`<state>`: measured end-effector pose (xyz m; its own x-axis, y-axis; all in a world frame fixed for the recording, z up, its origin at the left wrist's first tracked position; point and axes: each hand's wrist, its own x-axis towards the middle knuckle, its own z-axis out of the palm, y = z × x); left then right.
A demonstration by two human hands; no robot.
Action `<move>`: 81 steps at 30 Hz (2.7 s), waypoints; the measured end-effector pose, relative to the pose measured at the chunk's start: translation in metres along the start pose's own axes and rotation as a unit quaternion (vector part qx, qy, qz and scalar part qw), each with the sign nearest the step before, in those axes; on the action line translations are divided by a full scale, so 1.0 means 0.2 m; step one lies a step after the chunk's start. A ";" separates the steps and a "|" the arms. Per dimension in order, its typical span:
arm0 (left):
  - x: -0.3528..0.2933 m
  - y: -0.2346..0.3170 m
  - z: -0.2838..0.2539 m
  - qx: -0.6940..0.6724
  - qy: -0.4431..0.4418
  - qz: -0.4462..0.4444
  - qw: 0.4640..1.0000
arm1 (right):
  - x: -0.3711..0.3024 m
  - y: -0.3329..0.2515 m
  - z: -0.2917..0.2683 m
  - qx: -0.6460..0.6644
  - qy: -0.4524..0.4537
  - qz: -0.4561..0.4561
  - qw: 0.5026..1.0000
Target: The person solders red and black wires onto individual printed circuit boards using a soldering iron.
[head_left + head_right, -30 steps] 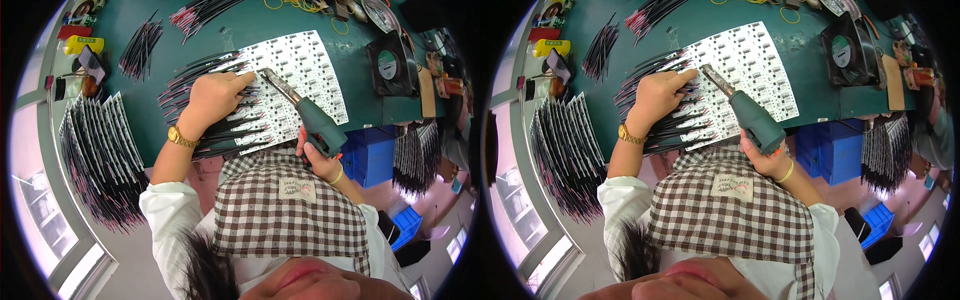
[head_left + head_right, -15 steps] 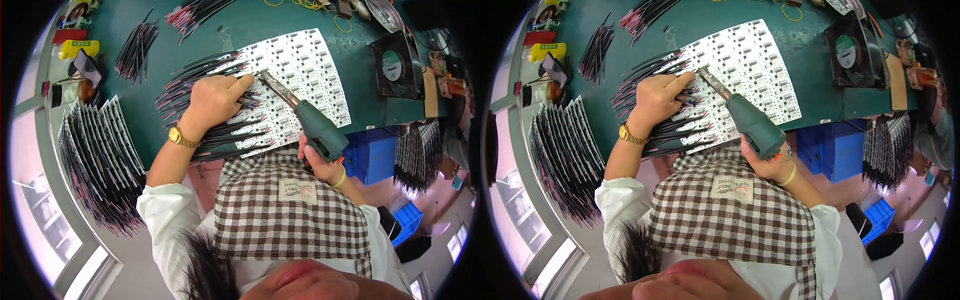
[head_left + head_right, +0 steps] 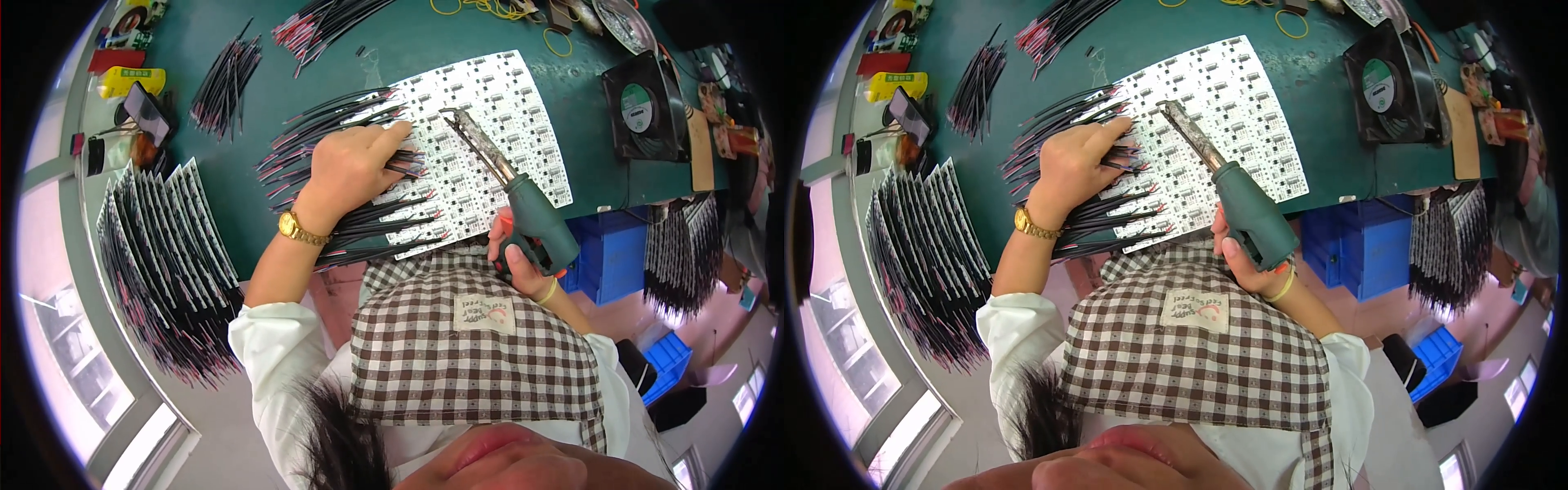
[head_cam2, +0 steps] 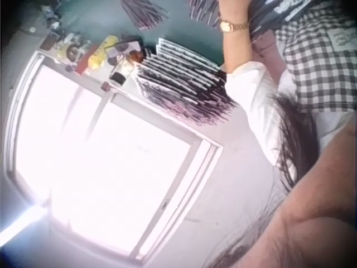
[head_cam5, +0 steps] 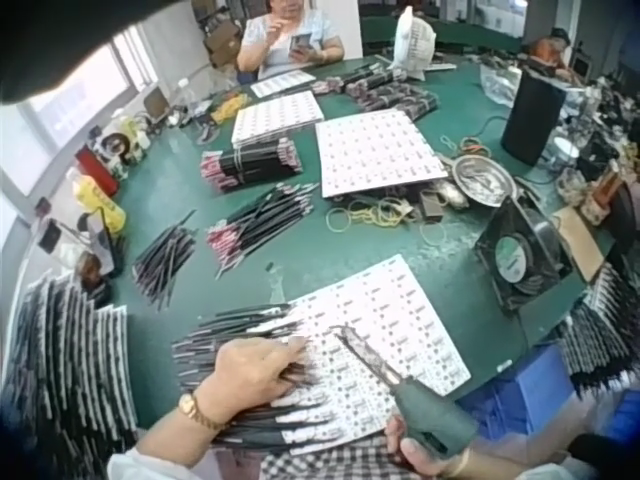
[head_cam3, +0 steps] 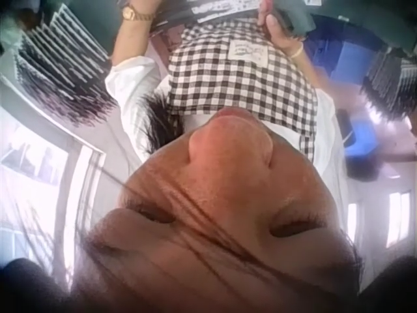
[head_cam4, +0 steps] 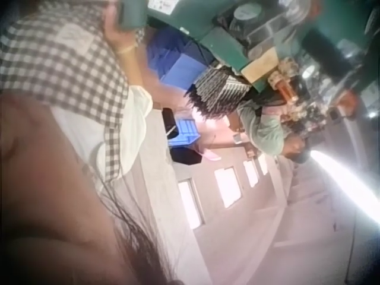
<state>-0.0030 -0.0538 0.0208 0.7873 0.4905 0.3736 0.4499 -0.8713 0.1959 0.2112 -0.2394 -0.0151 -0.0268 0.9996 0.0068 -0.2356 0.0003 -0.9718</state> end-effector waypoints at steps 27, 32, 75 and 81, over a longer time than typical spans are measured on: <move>0.02 0.17 0.06 -0.144 0.081 -0.223 0.961 | -0.13 0.07 -0.12 -0.154 -0.025 -0.007 0.988; 0.03 0.18 0.07 -0.134 0.078 -0.262 0.952 | -0.11 0.02 -0.09 -0.176 -0.037 -0.049 0.983; 0.01 0.16 0.10 -0.089 0.034 -0.238 0.967 | -0.19 0.00 -0.07 -0.019 -0.039 0.113 0.993; 0.02 0.15 0.12 -0.079 0.038 -0.215 0.973 | -0.22 0.07 -0.09 -0.049 -0.039 0.090 0.994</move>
<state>0.0235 -0.0786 0.0072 0.5042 0.8134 0.2900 0.6565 -0.5793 0.4831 0.2257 -0.2828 -0.0338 -0.1356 0.9787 -0.1539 -0.1250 -0.1710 -0.9773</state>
